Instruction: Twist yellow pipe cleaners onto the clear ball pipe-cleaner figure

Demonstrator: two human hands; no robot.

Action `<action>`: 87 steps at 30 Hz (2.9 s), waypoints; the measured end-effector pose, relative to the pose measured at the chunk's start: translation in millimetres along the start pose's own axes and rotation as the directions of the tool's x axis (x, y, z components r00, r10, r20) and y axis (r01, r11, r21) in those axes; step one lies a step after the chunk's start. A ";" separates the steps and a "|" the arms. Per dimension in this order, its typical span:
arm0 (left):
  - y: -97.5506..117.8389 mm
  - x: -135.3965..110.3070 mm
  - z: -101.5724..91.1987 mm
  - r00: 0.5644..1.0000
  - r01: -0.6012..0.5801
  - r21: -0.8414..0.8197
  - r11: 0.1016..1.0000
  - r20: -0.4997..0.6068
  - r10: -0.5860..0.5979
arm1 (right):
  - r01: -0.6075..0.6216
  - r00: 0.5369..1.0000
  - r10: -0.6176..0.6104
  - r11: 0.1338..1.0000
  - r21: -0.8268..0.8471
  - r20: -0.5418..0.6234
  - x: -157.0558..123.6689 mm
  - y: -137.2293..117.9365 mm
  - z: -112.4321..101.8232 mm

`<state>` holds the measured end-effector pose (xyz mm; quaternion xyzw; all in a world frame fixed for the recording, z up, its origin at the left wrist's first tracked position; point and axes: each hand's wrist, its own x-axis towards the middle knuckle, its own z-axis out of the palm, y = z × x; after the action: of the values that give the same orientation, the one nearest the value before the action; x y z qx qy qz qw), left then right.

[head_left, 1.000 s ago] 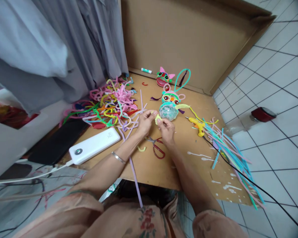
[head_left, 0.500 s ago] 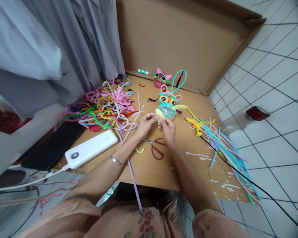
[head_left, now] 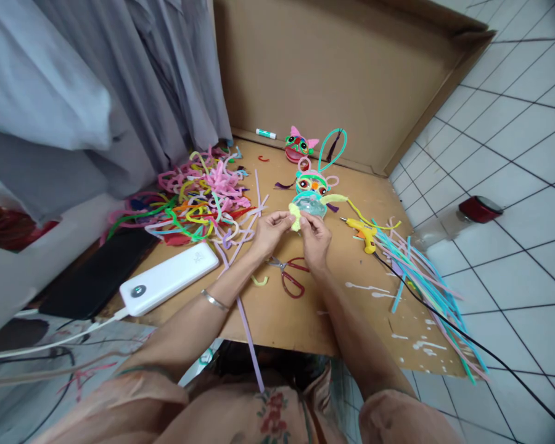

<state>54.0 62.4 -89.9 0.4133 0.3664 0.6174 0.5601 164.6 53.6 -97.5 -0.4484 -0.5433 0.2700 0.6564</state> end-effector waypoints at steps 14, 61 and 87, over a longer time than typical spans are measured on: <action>-1.3 -0.4 -1.1 0.999 0.017 0.022 1.000 0.043 -0.018 | -0.279 0.954 0.299 0.921 0.271 -0.034 2.3 -8.1 4.4; 9.0 -2.6 -2.7 0.970 0.024 0.148 0.989 0.237 -0.059 | -0.293 0.947 0.319 0.905 0.307 -0.040 9.3 -12.1 -2.2; 10.4 -1.0 -4.7 0.965 0.172 0.011 0.985 0.197 -0.171 | -0.618 0.786 0.427 0.553 0.559 0.446 7.2 -2.7 -5.2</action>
<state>45.7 60.4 -82.4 0.4375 0.3415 0.5236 0.6464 171.1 56.9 -91.7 -0.2787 -0.3259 0.6890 0.5843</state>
